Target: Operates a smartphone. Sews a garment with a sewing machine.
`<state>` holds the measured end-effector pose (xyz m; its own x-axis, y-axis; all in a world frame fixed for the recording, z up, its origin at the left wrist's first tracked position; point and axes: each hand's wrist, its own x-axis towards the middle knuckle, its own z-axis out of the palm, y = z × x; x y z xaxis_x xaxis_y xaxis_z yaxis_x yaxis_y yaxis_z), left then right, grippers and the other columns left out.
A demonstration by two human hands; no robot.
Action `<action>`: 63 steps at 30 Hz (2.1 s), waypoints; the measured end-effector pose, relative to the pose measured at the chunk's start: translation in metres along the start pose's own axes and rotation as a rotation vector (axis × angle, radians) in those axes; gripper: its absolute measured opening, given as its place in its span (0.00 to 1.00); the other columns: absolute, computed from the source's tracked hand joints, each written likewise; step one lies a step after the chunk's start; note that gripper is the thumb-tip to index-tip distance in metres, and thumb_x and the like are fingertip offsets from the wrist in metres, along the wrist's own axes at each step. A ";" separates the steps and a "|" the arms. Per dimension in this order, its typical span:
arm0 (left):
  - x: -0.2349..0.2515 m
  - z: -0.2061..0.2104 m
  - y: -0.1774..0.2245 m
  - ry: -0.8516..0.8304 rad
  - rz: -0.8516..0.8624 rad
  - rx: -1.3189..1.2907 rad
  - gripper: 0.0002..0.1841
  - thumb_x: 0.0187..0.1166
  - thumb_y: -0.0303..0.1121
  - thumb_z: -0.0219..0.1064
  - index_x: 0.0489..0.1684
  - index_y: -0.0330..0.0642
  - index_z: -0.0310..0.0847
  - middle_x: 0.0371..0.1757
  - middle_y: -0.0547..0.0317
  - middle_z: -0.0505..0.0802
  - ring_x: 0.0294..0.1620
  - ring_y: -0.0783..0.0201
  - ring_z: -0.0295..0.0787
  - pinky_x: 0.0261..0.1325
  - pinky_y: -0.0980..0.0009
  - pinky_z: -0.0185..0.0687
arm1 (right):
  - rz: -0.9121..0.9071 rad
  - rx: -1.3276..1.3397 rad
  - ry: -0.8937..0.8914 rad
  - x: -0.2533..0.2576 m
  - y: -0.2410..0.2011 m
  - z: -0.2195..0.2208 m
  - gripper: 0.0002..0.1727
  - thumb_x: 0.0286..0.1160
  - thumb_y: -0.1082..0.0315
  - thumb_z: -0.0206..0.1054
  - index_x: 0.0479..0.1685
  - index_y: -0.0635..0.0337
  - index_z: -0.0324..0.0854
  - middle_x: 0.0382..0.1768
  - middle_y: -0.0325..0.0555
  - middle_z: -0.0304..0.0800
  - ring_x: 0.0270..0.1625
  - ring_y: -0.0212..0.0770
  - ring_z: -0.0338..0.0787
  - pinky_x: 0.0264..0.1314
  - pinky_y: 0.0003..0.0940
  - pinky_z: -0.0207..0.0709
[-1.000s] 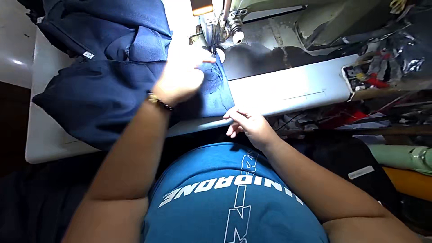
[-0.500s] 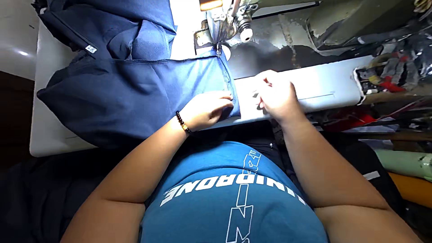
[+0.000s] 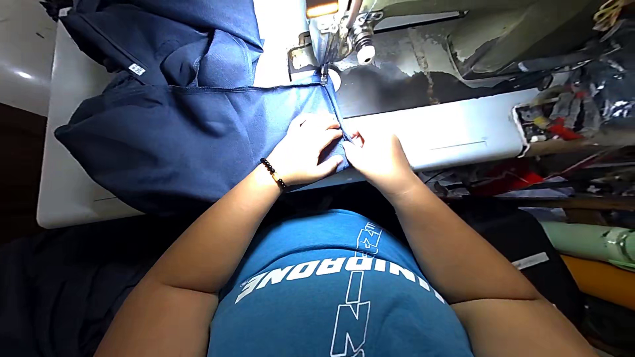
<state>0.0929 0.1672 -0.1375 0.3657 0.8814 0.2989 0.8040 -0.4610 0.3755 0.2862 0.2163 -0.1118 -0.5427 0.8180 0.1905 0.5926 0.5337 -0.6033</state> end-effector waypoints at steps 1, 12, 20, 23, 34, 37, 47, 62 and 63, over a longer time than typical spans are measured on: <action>0.001 -0.001 0.001 -0.029 0.027 0.000 0.37 0.80 0.64 0.53 0.69 0.40 0.85 0.77 0.46 0.84 0.84 0.48 0.72 0.87 0.43 0.53 | -0.006 0.021 0.021 -0.001 0.001 0.000 0.06 0.71 0.71 0.66 0.38 0.65 0.86 0.25 0.48 0.83 0.28 0.45 0.83 0.31 0.46 0.76; 0.023 0.003 0.012 0.128 0.176 0.140 0.08 0.66 0.19 0.70 0.40 0.29 0.89 0.39 0.40 0.93 0.49 0.41 0.92 0.61 0.47 0.82 | -0.130 -0.047 0.113 0.003 -0.006 -0.001 0.06 0.66 0.75 0.64 0.36 0.65 0.87 0.27 0.52 0.87 0.31 0.50 0.88 0.33 0.48 0.79; -0.024 0.010 0.035 0.173 -0.048 -0.069 0.17 0.72 0.27 0.65 0.55 0.31 0.91 0.68 0.39 0.90 0.75 0.45 0.84 0.81 0.56 0.73 | -0.145 -0.105 -0.013 -0.003 -0.005 0.009 0.08 0.72 0.73 0.63 0.37 0.64 0.88 0.28 0.53 0.88 0.33 0.52 0.91 0.34 0.50 0.81; -0.023 0.008 0.034 0.176 -0.058 -0.086 0.16 0.71 0.26 0.65 0.53 0.30 0.90 0.67 0.38 0.90 0.74 0.45 0.84 0.80 0.57 0.75 | -0.121 -0.122 -0.048 0.000 -0.008 0.009 0.07 0.71 0.74 0.64 0.36 0.65 0.87 0.28 0.54 0.88 0.34 0.53 0.91 0.35 0.51 0.81; -0.022 0.006 0.034 0.114 -0.078 -0.075 0.16 0.75 0.28 0.62 0.53 0.30 0.89 0.68 0.37 0.89 0.74 0.44 0.84 0.79 0.54 0.75 | -0.147 -0.113 -0.073 -0.001 -0.005 0.010 0.08 0.71 0.74 0.63 0.36 0.66 0.88 0.30 0.55 0.89 0.36 0.55 0.92 0.35 0.53 0.82; -0.019 0.006 0.026 0.090 -0.077 -0.061 0.17 0.77 0.29 0.60 0.56 0.31 0.89 0.70 0.38 0.88 0.76 0.43 0.82 0.81 0.53 0.71 | -0.127 -0.127 -0.107 0.006 -0.006 0.010 0.10 0.74 0.74 0.61 0.39 0.67 0.88 0.33 0.57 0.91 0.41 0.58 0.93 0.40 0.55 0.83; 0.028 -0.011 -0.033 0.021 -0.076 0.006 0.18 0.80 0.31 0.55 0.59 0.30 0.84 0.70 0.39 0.86 0.77 0.46 0.79 0.80 0.57 0.70 | 0.023 -0.241 -0.211 0.074 -0.016 0.014 0.13 0.84 0.71 0.56 0.50 0.67 0.85 0.48 0.61 0.91 0.58 0.60 0.91 0.57 0.57 0.81; 0.039 -0.015 -0.045 0.132 -0.148 0.148 0.18 0.88 0.35 0.53 0.53 0.36 0.91 0.48 0.39 0.89 0.58 0.40 0.85 0.62 0.50 0.77 | 0.064 0.108 0.038 0.073 0.013 0.014 0.19 0.90 0.66 0.52 0.43 0.72 0.85 0.44 0.57 0.87 0.49 0.46 0.87 0.58 0.41 0.77; 0.039 -0.015 -0.045 0.143 -0.143 0.146 0.18 0.88 0.34 0.53 0.52 0.36 0.91 0.47 0.39 0.90 0.58 0.40 0.85 0.62 0.50 0.77 | 0.096 0.077 -0.004 0.073 0.008 0.012 0.19 0.90 0.67 0.52 0.43 0.73 0.85 0.45 0.58 0.86 0.52 0.48 0.86 0.60 0.43 0.76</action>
<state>0.0638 0.2209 -0.1299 0.1815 0.9084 0.3765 0.9059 -0.3034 0.2954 0.2437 0.2780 -0.1122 -0.4878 0.8638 0.1260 0.5950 0.4347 -0.6760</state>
